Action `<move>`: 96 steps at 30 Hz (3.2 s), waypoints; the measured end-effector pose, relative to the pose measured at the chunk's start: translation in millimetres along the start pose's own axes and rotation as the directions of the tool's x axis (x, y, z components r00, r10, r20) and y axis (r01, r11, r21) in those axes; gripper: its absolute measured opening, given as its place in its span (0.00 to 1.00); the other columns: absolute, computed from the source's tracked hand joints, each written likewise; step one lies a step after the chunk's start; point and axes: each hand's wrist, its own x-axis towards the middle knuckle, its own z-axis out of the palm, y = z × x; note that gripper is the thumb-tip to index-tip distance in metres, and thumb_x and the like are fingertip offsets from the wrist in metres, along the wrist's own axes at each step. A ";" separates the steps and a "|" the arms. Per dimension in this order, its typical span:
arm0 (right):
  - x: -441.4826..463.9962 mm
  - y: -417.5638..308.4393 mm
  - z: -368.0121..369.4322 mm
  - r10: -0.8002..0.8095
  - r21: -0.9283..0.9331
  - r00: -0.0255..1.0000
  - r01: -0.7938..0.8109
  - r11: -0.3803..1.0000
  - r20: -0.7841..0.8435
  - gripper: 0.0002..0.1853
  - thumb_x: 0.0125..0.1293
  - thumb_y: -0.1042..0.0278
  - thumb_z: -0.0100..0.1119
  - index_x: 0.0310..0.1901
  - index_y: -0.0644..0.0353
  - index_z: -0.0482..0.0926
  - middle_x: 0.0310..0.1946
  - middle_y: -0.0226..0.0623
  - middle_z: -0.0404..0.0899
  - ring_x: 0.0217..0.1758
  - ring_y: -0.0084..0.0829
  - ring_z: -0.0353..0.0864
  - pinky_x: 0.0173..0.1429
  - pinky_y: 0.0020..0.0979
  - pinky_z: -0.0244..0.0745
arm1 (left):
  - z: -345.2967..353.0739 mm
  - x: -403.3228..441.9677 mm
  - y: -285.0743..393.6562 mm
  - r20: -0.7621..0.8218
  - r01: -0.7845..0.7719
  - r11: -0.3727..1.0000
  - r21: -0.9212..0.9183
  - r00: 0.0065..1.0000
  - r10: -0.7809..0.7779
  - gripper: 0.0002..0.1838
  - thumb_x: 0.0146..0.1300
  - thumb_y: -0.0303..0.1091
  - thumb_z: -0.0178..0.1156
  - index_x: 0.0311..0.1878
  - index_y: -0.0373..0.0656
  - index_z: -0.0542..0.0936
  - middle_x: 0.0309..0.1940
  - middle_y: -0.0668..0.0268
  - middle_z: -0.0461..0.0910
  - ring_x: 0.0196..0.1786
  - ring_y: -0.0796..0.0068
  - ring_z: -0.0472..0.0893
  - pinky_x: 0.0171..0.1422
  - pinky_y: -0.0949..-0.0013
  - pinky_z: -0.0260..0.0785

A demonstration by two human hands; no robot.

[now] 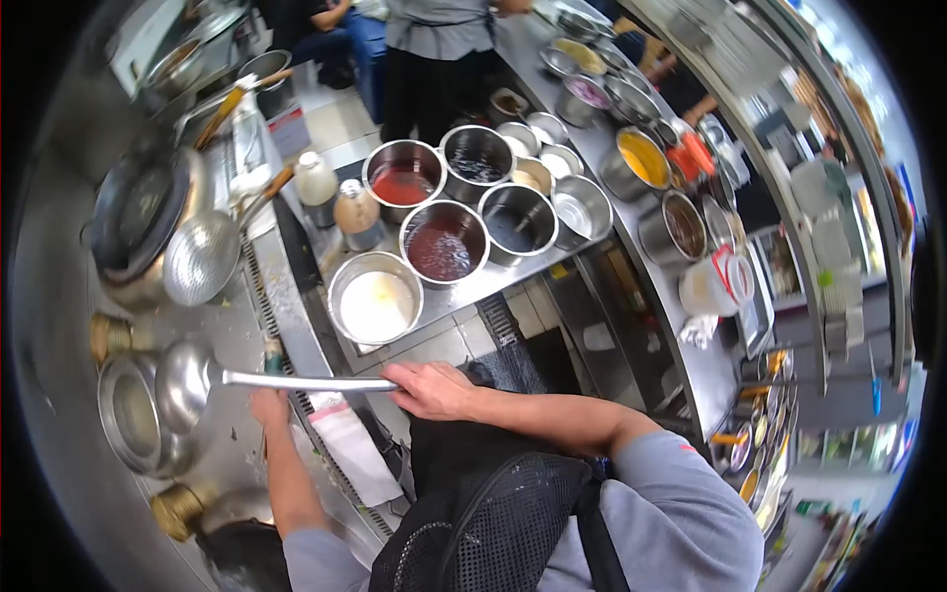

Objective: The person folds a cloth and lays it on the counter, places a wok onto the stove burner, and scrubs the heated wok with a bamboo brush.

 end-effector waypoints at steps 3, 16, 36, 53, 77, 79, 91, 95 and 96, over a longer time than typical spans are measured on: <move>-35.6 22.7 -15.9 -0.001 -0.003 0.998 0.001 1.000 -0.055 0.14 0.76 0.55 0.62 0.54 0.51 0.75 0.42 0.42 0.86 0.43 0.56 0.87 0.45 0.56 0.82 | -32.8 -5.6 7.9 0.111 0.132 0.990 -0.047 0.986 -0.126 0.23 0.64 0.39 0.74 0.59 0.37 0.84 0.59 0.49 0.85 0.61 0.43 0.83 0.66 0.47 0.77; -389.0 204.2 -79.3 0.389 0.038 0.803 -0.418 0.908 -0.451 0.15 0.70 0.49 0.71 0.43 0.51 0.81 0.27 0.41 0.87 0.29 0.50 0.89 0.34 0.49 0.83 | -198.1 -149.5 73.7 -0.673 0.380 0.876 -0.297 0.567 -0.474 0.49 0.63 0.73 0.69 0.43 0.18 0.85 0.40 0.31 0.85 0.47 0.30 0.84 0.56 0.36 0.74; -547.1 308.5 -63.5 0.813 0.100 0.575 -0.807 0.581 -0.090 0.20 0.74 0.45 0.66 0.42 0.56 0.78 0.35 0.59 0.87 0.45 0.66 0.86 0.50 0.61 0.80 | -130.9 -297.8 292.3 -0.362 -0.205 0.624 -0.754 0.923 -0.133 0.25 0.68 0.28 0.76 0.64 0.38 0.77 0.56 0.64 0.79 0.58 0.70 0.78 0.68 0.64 0.72; -421.8 347.9 12.7 0.780 0.387 0.577 -0.795 0.467 0.242 0.18 0.72 0.57 0.71 0.48 0.66 0.82 0.29 0.45 0.84 0.32 0.33 0.83 0.41 0.40 0.78 | 105.0 -179.3 308.3 -0.090 -0.264 0.663 -0.701 0.954 0.285 0.29 0.65 0.21 0.73 0.67 0.43 0.75 0.65 0.60 0.79 0.69 0.62 0.78 0.76 0.61 0.69; -398.8 579.6 152.9 0.812 0.879 0.513 -0.477 0.002 0.277 0.15 0.61 0.77 0.80 0.47 0.60 0.84 0.21 0.20 0.76 0.17 0.12 0.67 0.20 0.21 0.58 | 506.8 120.8 297.1 -0.227 -0.697 0.708 -0.111 0.712 0.665 0.22 0.62 0.17 0.58 0.60 0.41 0.77 0.67 0.52 0.75 0.81 0.38 0.65 0.80 0.48 0.65; -401.5 572.1 164.9 0.853 0.919 0.472 -0.393 -0.021 0.221 0.15 0.61 0.79 0.79 0.47 0.61 0.84 0.21 0.20 0.75 0.17 0.12 0.66 0.21 0.22 0.56 | 522.7 132.5 296.6 -0.201 -0.731 0.677 -0.086 0.678 0.707 0.23 0.60 0.15 0.57 0.59 0.40 0.77 0.66 0.52 0.74 0.80 0.37 0.66 0.79 0.49 0.66; -432.5 574.4 192.6 0.922 0.935 0.259 -0.132 0.330 -0.289 0.13 0.71 0.72 0.73 0.48 0.59 0.76 0.18 0.22 0.70 0.12 0.15 0.63 0.15 0.23 0.57 | 503.7 107.8 312.3 -0.472 -0.661 0.739 -0.133 0.697 0.539 0.29 0.64 0.15 0.58 0.70 0.33 0.72 0.75 0.43 0.66 0.79 0.38 0.66 0.84 0.44 0.58; -434.4 578.9 190.5 0.919 0.915 0.193 -0.150 0.374 -0.344 0.11 0.72 0.72 0.69 0.47 0.61 0.75 0.18 0.23 0.69 0.11 0.15 0.64 0.14 0.23 0.60 | 476.1 31.1 352.5 -0.662 -0.622 0.750 -0.224 0.662 0.352 0.18 0.69 0.18 0.60 0.61 0.35 0.78 0.67 0.45 0.75 0.72 0.41 0.74 0.79 0.47 0.64; -435.6 580.9 192.4 0.915 0.913 0.203 -0.150 0.380 -0.348 0.11 0.72 0.72 0.69 0.47 0.61 0.75 0.18 0.23 0.69 0.11 0.15 0.64 0.14 0.23 0.60 | 472.1 10.0 365.2 -0.565 -0.621 0.668 -0.410 0.748 0.349 0.11 0.71 0.22 0.62 0.55 0.36 0.80 0.62 0.47 0.78 0.67 0.44 0.77 0.75 0.49 0.67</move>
